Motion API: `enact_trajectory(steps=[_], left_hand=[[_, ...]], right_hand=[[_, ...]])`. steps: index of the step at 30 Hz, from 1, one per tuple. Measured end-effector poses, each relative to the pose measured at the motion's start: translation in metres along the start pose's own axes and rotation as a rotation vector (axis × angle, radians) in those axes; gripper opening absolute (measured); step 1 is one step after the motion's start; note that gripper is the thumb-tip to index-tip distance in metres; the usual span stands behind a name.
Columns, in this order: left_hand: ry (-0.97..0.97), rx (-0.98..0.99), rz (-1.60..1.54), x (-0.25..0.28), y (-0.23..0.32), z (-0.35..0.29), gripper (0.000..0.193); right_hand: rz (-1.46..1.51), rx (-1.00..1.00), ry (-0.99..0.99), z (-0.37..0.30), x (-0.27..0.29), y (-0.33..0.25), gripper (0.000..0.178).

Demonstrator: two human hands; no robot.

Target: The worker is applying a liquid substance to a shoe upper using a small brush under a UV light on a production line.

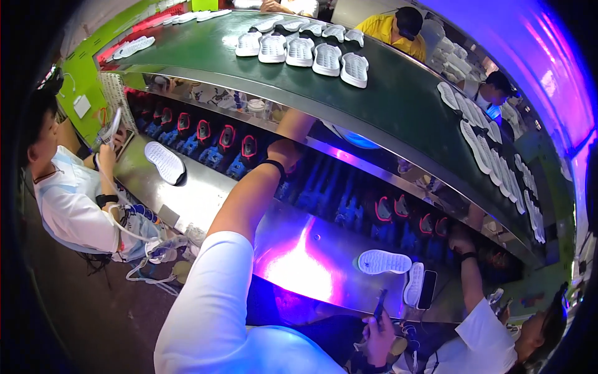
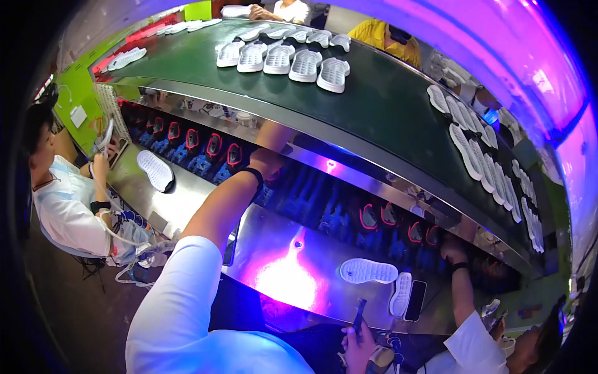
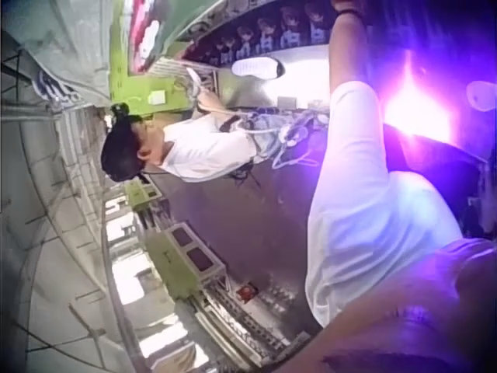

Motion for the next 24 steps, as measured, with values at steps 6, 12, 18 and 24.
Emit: enact_trajectory(steps=[6,12,18,24], left_hand=[[0.414,-0.047,0.323,-0.021,0.019,0.019,0.032],[0.238,-0.646,0.016,-0.039,0.259,-0.141,0.097],[0.218,-0.509,-0.031,-0.081,0.284,-0.17,0.108],[0.282,-0.587,-0.095,-0.046,0.272,-0.175,0.101]], right_hand=[[-0.019,0.054,-0.1,0.014,-0.014,-0.002,0.048],[0.008,0.075,-0.025,0.01,0.009,0.014,0.048],[0.056,0.054,0.032,-0.004,0.033,0.014,0.043],[0.149,0.036,0.054,0.007,0.041,0.04,0.042]])
Point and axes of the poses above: each hand's wrist, its own z-axis towards the middle knuckle, its own x-axis out of the back of the hand, y = z × x, the point moved 7 cm from there along z, towards the middle knuckle, and after that the axes turned 7 degrees about y, right-handed, at the moved point
